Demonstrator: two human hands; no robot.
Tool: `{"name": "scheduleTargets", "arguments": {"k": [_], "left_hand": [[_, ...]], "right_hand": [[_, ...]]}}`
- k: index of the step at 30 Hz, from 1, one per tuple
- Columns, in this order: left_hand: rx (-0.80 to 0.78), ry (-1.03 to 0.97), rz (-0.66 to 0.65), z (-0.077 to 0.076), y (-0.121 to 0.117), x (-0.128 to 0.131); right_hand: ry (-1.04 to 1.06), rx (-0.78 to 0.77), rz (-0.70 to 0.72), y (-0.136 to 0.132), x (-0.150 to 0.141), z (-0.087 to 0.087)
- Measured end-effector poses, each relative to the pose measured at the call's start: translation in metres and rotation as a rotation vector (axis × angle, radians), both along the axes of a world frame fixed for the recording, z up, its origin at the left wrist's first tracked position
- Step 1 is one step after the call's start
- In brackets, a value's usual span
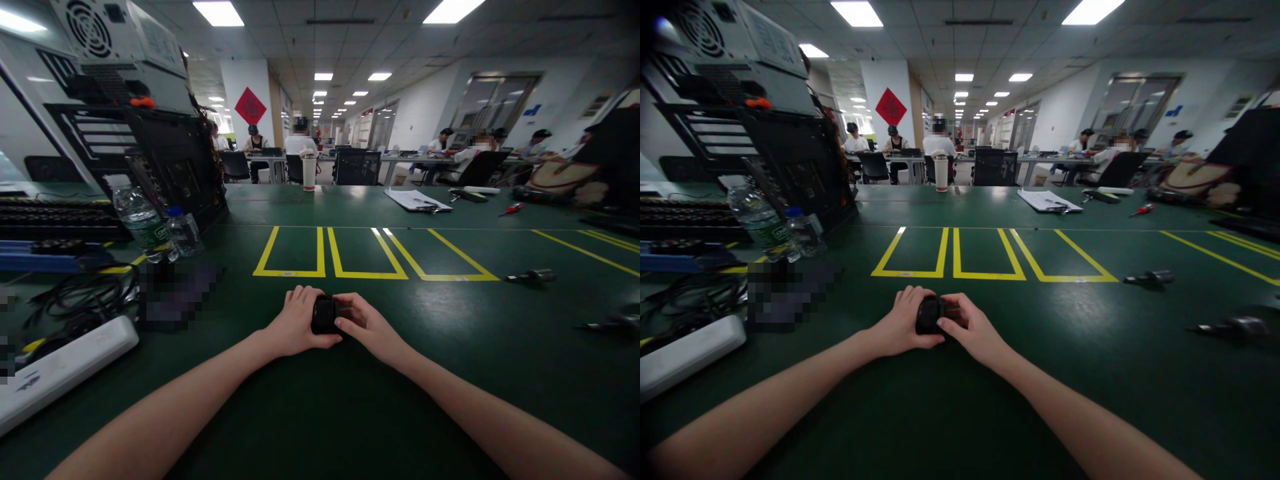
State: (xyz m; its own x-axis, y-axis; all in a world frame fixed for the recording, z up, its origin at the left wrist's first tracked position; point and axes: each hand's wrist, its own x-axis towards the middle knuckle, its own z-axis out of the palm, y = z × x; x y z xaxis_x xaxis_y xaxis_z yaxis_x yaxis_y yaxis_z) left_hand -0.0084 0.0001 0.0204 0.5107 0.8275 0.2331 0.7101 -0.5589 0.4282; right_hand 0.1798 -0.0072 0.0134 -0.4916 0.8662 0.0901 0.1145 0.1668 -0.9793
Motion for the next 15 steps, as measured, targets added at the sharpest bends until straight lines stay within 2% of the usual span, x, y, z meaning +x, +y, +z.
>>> {"name": "scheduleTargets", "arguments": {"k": [8, 15], "left_hand": [[-0.006, -0.002, -0.037, 0.0055, -0.0026, -0.0017], [0.008, -0.002, -0.007, -0.0011, 0.0004, 0.0]], "right_hand": [[0.05, 0.019, 0.016, 0.0008, 0.0003, -0.0029], [0.024, 0.021, -0.008, 0.0022, 0.0012, -0.0019]]}}
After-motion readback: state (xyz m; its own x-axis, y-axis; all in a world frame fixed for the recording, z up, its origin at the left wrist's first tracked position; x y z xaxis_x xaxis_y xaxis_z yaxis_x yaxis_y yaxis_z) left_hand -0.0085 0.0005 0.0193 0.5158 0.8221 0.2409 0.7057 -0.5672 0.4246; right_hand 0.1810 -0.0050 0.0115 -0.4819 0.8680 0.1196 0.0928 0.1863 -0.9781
